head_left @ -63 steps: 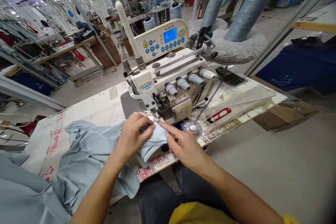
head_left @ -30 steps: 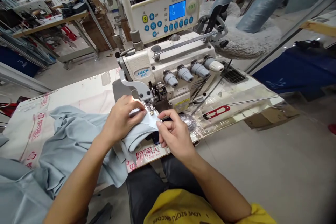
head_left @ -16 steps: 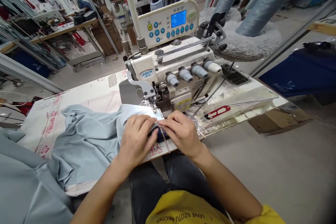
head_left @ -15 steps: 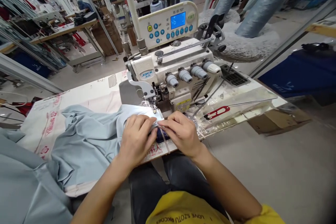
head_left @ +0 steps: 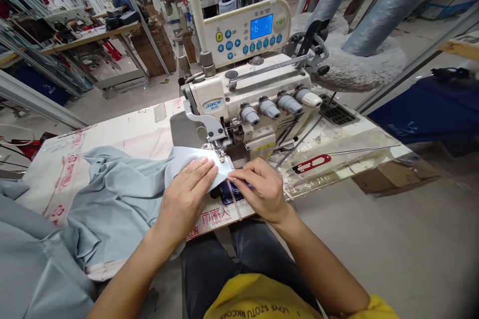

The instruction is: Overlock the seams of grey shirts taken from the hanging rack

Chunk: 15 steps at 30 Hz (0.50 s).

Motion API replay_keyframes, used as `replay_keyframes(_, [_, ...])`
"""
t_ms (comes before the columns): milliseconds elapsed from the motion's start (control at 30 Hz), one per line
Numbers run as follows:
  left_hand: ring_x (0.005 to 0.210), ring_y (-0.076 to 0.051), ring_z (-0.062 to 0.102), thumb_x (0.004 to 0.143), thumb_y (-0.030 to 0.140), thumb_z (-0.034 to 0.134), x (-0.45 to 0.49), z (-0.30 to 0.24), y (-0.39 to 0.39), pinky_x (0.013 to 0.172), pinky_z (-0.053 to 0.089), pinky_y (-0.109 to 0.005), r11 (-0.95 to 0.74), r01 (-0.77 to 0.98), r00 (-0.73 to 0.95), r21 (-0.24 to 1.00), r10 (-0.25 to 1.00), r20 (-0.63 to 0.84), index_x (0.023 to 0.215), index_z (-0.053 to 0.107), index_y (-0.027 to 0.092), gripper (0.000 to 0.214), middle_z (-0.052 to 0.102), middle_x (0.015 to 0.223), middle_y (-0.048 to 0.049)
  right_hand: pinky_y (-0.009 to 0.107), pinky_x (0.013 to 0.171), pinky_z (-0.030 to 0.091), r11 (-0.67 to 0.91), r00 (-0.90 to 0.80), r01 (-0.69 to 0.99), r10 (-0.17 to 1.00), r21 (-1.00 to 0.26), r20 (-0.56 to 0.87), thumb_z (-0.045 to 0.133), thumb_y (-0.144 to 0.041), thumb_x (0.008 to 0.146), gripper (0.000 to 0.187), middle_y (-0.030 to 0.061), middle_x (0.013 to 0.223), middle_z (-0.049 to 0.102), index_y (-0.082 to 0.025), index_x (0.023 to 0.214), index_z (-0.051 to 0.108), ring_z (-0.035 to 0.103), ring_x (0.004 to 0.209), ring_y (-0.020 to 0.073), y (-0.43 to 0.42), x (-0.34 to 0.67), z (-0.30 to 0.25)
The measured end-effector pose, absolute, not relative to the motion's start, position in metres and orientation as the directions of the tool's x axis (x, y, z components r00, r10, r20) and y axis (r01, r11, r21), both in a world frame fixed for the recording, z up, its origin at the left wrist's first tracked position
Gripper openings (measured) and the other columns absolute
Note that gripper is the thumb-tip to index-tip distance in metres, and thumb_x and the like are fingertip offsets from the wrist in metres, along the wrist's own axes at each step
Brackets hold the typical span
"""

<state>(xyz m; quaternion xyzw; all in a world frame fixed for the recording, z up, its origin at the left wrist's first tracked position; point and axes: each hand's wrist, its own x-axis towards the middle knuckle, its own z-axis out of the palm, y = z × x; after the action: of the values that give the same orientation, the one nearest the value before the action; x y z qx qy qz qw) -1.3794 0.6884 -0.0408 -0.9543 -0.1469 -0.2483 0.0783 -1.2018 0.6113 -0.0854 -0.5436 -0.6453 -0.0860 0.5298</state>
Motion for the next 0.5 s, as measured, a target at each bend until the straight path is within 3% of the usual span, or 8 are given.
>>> replay_keyframes(267, [0.125,-0.022,0.047,0.086,0.008,0.038,-1.378,-0.03,0.703,0.105,0.042,-0.044,-0.94,0.342,0.869,-0.02,0.308,0.388,0.13,0.047,0.018,0.046,0.051,0.133,-0.0104,0.026,0.067,0.042,0.329,0.135,0.813,0.696,-0.481,0.705,0.048,-0.021,0.093,0.019,0.0048,0.078,0.055,-0.016,0.088,0.066,0.052,0.075,0.0148,0.622,-1.198,-0.069])
replay_keyframes(500, [0.131,-0.023,0.039,0.087,0.012,0.034,-1.379,-0.023,0.716,0.107,0.039,-0.043,-0.929,0.368,0.893,-0.032,0.343,0.291,0.135,0.039,0.016,0.048,0.043,0.14,-0.0108,0.026,0.066,0.04,0.199,0.251,0.859,0.639,-0.472,0.727,0.047,-0.021,0.094,0.02,0.005,0.076,0.056,-0.017,0.086,0.065,0.052,0.073,0.0145,0.618,-1.217,-0.072])
